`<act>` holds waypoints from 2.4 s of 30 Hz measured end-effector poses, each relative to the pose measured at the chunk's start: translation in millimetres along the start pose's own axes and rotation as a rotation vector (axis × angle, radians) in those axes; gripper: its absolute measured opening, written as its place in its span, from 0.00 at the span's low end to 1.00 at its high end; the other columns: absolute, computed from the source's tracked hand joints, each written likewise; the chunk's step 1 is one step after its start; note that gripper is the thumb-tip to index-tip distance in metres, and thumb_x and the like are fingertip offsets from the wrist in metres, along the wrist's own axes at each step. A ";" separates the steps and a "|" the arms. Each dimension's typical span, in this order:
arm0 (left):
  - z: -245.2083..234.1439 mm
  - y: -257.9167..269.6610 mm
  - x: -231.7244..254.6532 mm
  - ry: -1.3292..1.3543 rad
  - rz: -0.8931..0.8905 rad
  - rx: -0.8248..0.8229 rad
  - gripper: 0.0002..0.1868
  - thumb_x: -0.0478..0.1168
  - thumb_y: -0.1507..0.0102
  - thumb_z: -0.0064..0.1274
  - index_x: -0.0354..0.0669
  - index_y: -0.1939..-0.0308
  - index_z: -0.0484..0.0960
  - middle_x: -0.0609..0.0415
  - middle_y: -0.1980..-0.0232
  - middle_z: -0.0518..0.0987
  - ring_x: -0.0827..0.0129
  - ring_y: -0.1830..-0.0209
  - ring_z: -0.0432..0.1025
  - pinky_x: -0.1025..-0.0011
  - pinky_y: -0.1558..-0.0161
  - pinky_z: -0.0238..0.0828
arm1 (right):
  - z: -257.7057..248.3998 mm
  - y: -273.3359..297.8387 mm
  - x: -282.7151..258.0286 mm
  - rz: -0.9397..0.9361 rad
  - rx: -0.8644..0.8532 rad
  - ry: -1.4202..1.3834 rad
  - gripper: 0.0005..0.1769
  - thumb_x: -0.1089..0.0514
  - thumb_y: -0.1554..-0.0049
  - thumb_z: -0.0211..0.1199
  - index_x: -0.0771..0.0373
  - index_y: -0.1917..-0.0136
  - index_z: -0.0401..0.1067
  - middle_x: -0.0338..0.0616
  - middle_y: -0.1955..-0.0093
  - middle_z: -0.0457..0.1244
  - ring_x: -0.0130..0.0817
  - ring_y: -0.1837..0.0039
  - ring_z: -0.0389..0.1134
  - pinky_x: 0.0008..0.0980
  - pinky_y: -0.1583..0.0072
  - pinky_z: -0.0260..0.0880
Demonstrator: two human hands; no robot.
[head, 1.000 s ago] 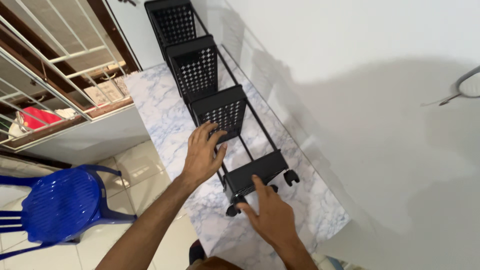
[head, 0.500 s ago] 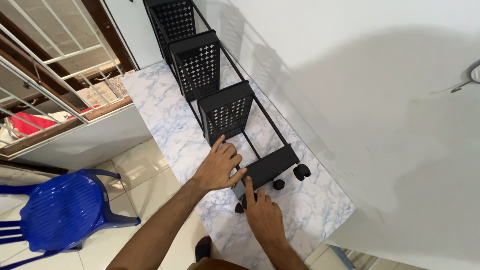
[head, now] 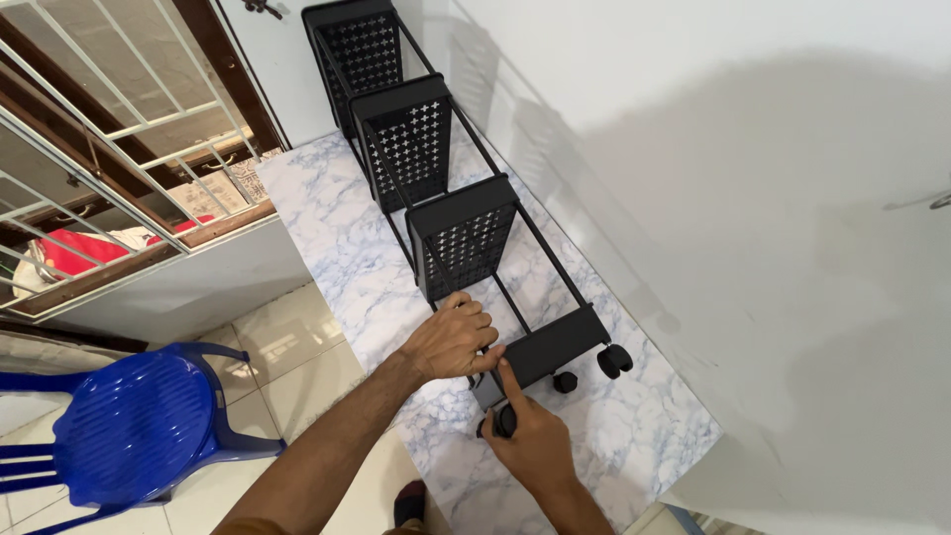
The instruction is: The person attaches four caster wheels to the base of a black three-tier plastic shelf unit on a marble countertop. They insert each wheel into its socket and press down to secure it, then lift and reposition the unit to verify stability.
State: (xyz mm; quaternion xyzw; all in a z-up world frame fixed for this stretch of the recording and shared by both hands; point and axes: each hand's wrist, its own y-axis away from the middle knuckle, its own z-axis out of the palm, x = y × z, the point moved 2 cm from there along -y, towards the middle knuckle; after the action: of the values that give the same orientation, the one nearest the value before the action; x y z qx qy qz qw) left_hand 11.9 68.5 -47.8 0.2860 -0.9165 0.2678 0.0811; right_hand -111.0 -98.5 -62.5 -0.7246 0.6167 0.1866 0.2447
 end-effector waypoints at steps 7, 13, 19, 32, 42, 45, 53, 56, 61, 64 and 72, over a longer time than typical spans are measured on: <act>2.3 3.1 -0.8 0.023 -0.017 0.040 0.18 0.48 0.34 0.51 0.42 0.74 0.80 0.53 0.71 0.74 0.61 0.60 0.69 0.59 0.40 0.62 | 2.8 -3.4 3.2 0.309 -0.090 -1.002 0.36 0.61 0.47 0.70 0.59 0.25 0.68 0.40 0.49 0.69 0.18 0.54 0.64 0.23 0.52 0.67; 18.6 29.8 10.3 0.045 -0.140 0.201 0.20 0.48 0.31 0.46 0.41 0.41 0.72 0.35 0.31 0.65 0.43 0.25 0.56 0.43 0.23 0.42 | -33.2 -4.1 -27.1 0.069 -0.055 -0.087 0.42 0.49 0.51 0.74 0.49 0.25 0.64 0.51 0.55 0.66 0.44 0.56 0.71 0.39 0.55 0.72; 44.1 80.5 16.3 0.088 -0.394 0.171 0.40 0.54 0.32 0.45 0.35 0.23 0.53 0.28 0.20 0.49 0.38 0.20 0.47 0.44 0.24 0.41 | -35.8 -10.0 -40.4 0.090 -0.185 0.124 0.46 0.50 0.47 0.68 0.49 0.20 0.53 0.50 0.54 0.65 0.50 0.54 0.71 0.46 0.54 0.71; 97.5 109.9 23.6 0.334 -0.531 -0.282 0.32 0.58 0.28 0.36 0.35 0.31 0.66 0.35 0.28 0.66 0.44 0.26 0.58 0.54 0.28 0.52 | -70.8 -19.6 -31.7 0.039 0.029 -0.462 0.35 0.62 0.45 0.65 0.64 0.24 0.63 0.43 0.58 0.67 0.26 0.59 0.64 0.29 0.56 0.66; 54.6 91.5 39.8 0.262 -0.568 -0.226 0.23 0.57 0.29 0.39 0.40 0.55 0.74 0.40 0.60 0.81 0.42 0.59 0.75 0.50 0.57 0.71 | -99.3 -33.8 50.4 0.217 0.114 -0.723 0.31 0.67 0.44 0.62 0.65 0.27 0.69 0.35 0.67 0.63 0.19 0.64 0.60 0.21 0.60 0.60; 49.6 84.3 43.0 0.209 -0.538 -0.285 0.25 0.61 0.30 0.40 0.41 0.57 0.76 0.44 0.63 0.83 0.46 0.62 0.77 0.53 0.59 0.73 | -105.0 -34.6 81.0 0.245 0.118 -0.795 0.30 0.68 0.44 0.60 0.67 0.27 0.69 0.38 0.67 0.65 0.21 0.63 0.61 0.22 0.58 0.61; 52.2 70.5 47.9 0.164 -0.499 -0.340 0.28 0.64 0.31 0.39 0.42 0.57 0.78 0.43 0.66 0.82 0.47 0.64 0.78 0.53 0.60 0.74 | -99.1 -34.0 129.2 0.377 0.084 -0.993 0.31 0.67 0.43 0.54 0.69 0.27 0.67 0.42 0.65 0.64 0.26 0.63 0.62 0.26 0.59 0.60; 57.7 66.9 50.7 0.171 -0.492 -0.345 0.29 0.65 0.30 0.38 0.42 0.57 0.78 0.42 0.66 0.82 0.46 0.64 0.78 0.52 0.60 0.74 | -93.0 -30.5 147.2 0.418 0.092 -1.118 0.31 0.67 0.43 0.52 0.71 0.26 0.65 0.40 0.63 0.62 0.27 0.62 0.61 0.30 0.52 0.67; 65.9 58.1 51.8 0.170 -0.532 -0.404 0.32 0.67 0.31 0.38 0.42 0.56 0.79 0.41 0.68 0.82 0.46 0.64 0.78 0.52 0.59 0.74 | -82.8 -30.1 178.3 0.463 0.078 -1.225 0.30 0.68 0.42 0.50 0.70 0.25 0.63 0.41 0.63 0.61 0.29 0.61 0.62 0.46 0.37 0.74; 69.9 49.4 51.0 0.182 -0.529 -0.405 0.33 0.68 0.31 0.37 0.41 0.56 0.79 0.41 0.68 0.82 0.47 0.64 0.79 0.53 0.58 0.75 | -75.9 -32.3 194.8 0.479 0.068 -1.240 0.30 0.68 0.41 0.50 0.70 0.25 0.63 0.41 0.64 0.60 0.29 0.61 0.63 0.47 0.39 0.72; 76.9 28.2 50.7 0.188 -0.544 -0.423 0.33 0.67 0.31 0.40 0.39 0.55 0.81 0.39 0.66 0.82 0.46 0.61 0.78 0.52 0.56 0.75 | -68.6 -40.2 225.9 0.526 0.048 -1.202 0.29 0.67 0.42 0.52 0.70 0.27 0.64 0.41 0.63 0.62 0.29 0.59 0.65 0.44 0.39 0.75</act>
State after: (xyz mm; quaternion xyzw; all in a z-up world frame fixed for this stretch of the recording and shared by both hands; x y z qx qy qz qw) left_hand -45.5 22.4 -109.9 0.4704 -0.8305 0.0658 0.2911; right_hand -35.2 -315.1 -131.1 -0.3137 0.5331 0.5987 0.5089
